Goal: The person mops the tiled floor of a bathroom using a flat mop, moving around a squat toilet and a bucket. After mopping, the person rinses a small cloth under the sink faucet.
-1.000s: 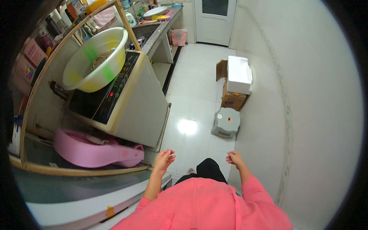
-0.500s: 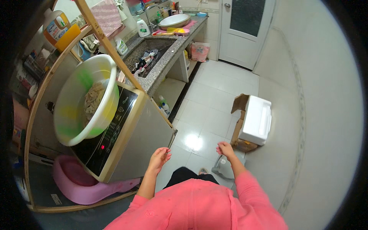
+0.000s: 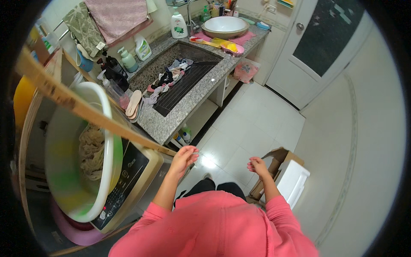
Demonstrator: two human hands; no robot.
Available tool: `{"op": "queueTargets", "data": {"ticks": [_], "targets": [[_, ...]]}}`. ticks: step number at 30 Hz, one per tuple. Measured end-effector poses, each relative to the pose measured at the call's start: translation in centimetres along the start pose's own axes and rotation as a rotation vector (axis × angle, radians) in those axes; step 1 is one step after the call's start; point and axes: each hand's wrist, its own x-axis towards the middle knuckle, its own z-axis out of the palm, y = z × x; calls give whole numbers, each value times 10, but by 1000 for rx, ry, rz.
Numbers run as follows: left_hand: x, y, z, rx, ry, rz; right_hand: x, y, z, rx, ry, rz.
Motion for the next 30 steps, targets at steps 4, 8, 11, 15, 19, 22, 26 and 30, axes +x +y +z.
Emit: {"op": "queueTargets", "data": {"ticks": [4,8,11,15,19,22,26,30], "targets": [[64,41,30,-21,-37,23,44,-46,-46,79,97,-13],[122,63,45,-15,53,38,116,-104,-82,108,127,-96],[161,78,52,-91,137,101,171,-199,-86,56,83,-320],[198,98,78,-157,287,153,256,-343,-77,-47,-17,-666],[217,114,92,-206,367,189,317,-475,-28,-71,-197,-931],[225,120,88,-261,460,234,369,-541,15,-73,-231,-980],[241,140,71,-301,555,312,414,-609,70,-137,-323,-1066],[279,170,62,-325,574,385,446,-637,101,-239,-311,-1041]]}}
